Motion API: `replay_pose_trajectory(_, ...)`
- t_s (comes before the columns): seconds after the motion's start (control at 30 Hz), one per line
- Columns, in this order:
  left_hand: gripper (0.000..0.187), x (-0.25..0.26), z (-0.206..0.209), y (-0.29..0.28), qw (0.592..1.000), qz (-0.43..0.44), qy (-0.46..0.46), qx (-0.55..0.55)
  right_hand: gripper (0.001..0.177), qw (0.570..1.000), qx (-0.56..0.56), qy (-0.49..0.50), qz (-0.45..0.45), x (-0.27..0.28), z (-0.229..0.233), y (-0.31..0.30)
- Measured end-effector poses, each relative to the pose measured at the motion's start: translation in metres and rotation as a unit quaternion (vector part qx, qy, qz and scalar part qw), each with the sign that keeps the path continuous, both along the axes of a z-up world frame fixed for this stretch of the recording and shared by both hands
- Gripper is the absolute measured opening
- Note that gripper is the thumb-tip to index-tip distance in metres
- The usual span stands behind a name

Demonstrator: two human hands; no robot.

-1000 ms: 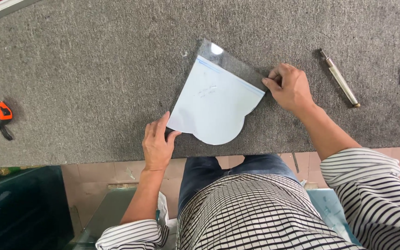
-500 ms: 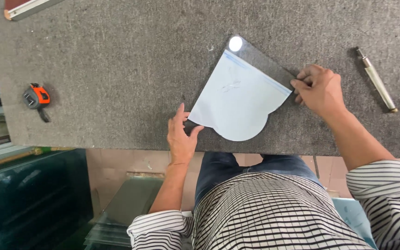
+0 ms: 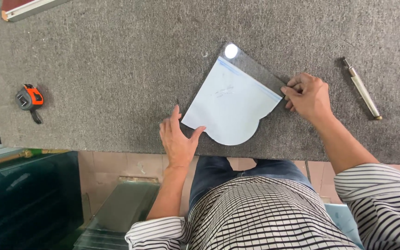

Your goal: Cutting a glass sheet into a specific shape using a paper template and a glass cutter

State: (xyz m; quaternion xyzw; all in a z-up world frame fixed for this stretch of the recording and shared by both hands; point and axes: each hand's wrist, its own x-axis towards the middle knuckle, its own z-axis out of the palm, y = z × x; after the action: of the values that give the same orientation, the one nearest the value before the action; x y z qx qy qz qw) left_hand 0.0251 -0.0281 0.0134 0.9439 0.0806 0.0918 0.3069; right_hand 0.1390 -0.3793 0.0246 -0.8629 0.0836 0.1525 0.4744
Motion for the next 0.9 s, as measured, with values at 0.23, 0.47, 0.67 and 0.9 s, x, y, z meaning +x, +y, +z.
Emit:
replay_pose_trajectory(0.23, 0.095, 0.059, -0.002, -0.031, 0.990, 0.018, 0.071, 0.120, 0.017, 0.999, 0.045, 0.000, -0.031, -0.003, 0.021, 0.001)
replay_pose_trajectory(0.47, 0.090, 0.111, -0.011, -0.065, 0.986, -0.007, 0.123, 0.115, 0.020, 0.971, 0.082, 0.136, -0.177, -0.061, 0.049, 0.031)
replay_pose_trajectory(0.67, 0.083, 0.125, -0.021, -0.069, 0.986, 0.000, 0.152, 0.075, 0.029, 0.944, 0.146, 0.216, -0.204, -0.081, 0.038, 0.063)
replay_pose_trajectory(0.9, 0.069, 0.127, -0.014, -0.076, 0.984, 0.013, 0.162, 0.072, 0.033, 0.941, 0.153, 0.229, -0.197, -0.074, 0.039, 0.065)
